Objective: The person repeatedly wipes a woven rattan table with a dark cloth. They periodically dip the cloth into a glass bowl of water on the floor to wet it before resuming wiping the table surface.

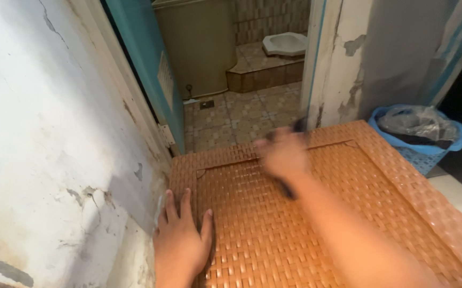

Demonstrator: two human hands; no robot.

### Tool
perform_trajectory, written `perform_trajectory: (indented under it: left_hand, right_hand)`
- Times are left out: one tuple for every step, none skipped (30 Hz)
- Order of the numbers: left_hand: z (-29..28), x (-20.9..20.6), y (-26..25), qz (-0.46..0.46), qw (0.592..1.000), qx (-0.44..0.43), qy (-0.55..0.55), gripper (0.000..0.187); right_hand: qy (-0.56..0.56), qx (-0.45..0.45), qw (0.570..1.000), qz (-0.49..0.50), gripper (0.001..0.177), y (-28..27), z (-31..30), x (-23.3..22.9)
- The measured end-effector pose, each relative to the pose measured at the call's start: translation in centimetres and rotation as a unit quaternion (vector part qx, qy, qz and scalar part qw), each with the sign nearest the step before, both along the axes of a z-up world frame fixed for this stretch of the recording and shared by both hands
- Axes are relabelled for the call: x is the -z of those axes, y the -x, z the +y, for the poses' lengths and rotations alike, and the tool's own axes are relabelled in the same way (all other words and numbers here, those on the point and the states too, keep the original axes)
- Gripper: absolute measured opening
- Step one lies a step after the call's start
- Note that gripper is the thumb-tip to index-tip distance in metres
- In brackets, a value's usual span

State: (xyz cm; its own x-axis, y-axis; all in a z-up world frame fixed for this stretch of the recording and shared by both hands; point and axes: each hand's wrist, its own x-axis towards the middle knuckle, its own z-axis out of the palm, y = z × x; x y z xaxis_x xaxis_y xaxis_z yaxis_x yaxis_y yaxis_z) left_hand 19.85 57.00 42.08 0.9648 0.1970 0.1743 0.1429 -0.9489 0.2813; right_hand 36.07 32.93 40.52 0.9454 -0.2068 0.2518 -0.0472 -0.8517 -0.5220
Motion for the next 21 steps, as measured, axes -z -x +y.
perform_trajectory:
  left_hand:
    - [-0.1,-0.2,0.1,-0.009,1.000,0.003,0.000,0.074]
    - [-0.2,-0.3,0.3,-0.019,1.000,0.006,0.000,0.074]
    - [-0.2,-0.4,0.5,-0.029,1.000,0.010,-0.001,0.074]
    - [-0.2,-0.4,0.4,-0.030,1.000,0.010,0.001,0.074]
    - [-0.2,-0.4,0.3,-0.030,1.000,0.010,0.003,0.074]
    - [-0.1,-0.3,0.2,-0.030,0.999,0.010,0.005,0.075]
    - [-0.1,-0.3,0.3,-0.029,0.999,0.007,0.013,0.074]
    - [0.0,-0.2,0.3,-0.029,0.999,0.004,0.021,0.074]
    - [-0.1,-0.2,0.3,-0.029,0.999,0.001,0.031,0.073]
    - [0.0,-0.2,0.4,-0.034,0.999,0.004,0.033,0.073]
    - [0.0,-0.3,0.5,-0.039,0.999,0.007,0.037,0.073]
    - [0.1,-0.4,0.6,-0.045,0.998,0.011,0.040,0.073]
    - [0.1,-0.4,0.6,-0.046,0.998,0.012,0.043,0.073]
    - [0.1,-0.5,0.6,-0.048,0.998,0.014,0.046,0.073]
    - [0.0,-0.5,0.8,-0.047,0.998,0.014,0.050,0.073]
    - [-0.1,-0.4,0.8,-0.035,0.998,0.007,0.052,0.073]
    - [0.0,-0.4,0.8,-0.020,0.998,-0.001,0.053,0.073]
    - [0.0,-0.4,0.7,-0.006,0.998,-0.010,0.055,0.073]
    - [0.0,-0.3,0.8,-0.007,0.999,-0.011,0.045,0.072]
    - [-0.1,-0.2,0.8,-0.007,0.999,-0.012,0.035,0.072]
    - [0.0,-0.1,0.7,-0.008,1.000,-0.012,0.023,0.071]
  right_hand:
    - [0.009,-0.054,0.998,0.025,0.059,0.7,3.9,-0.6]
    - [-0.035,-0.096,0.993,-0.054,0.053,1.7,7.7,-0.6]
    - [-0.012,-0.164,0.986,0.015,0.053,2.3,10.5,-0.4]
    - [0.018,-0.202,0.977,-0.062,0.056,2.3,13.4,-0.1]
    - [0.048,-0.239,0.960,-0.137,0.061,2.1,15.0,0.6]
    - [0.055,-0.252,0.954,-0.154,0.060,1.8,15.5,1.5]
    - [0.064,-0.266,0.947,-0.171,0.060,1.4,15.7,2.4]
    - [0.072,-0.280,0.939,-0.188,0.060,1.1,15.8,3.0]
    - [0.099,-0.263,0.943,-0.181,0.059,0.7,15.2,3.2]
    - [0.125,-0.246,0.945,-0.175,0.058,0.3,14.0,3.1]
    - [0.153,-0.227,0.947,-0.168,0.057,0.0,12.4,2.5]
    - [0.111,-0.183,0.975,-0.062,0.056,-0.3,10.6,1.7]
    - [0.069,-0.134,0.988,0.044,0.056,-0.2,7.9,1.2]
    - [0.270,-0.133,0.947,-0.109,0.045,-0.3,4.6,0.5]
    - [0.113,-0.055,0.991,0.051,0.054,-0.2,1.1,0.0]
    - [0.148,-0.028,0.985,0.084,0.065,0.0,-2.7,-0.4]
    - [0.171,-0.034,0.984,-0.017,0.050,0.6,-6.6,-0.2]
    - [0.184,-0.002,0.983,-0.001,0.050,1.0,-10.5,-0.1]
    - [0.215,0.001,0.976,-0.024,0.051,1.3,-14.4,-0.1]
    - [0.246,0.003,0.968,-0.047,0.053,1.4,-17.9,-0.1]
    - [0.274,0.007,0.959,-0.070,0.055,1.1,-19.9,0.5]
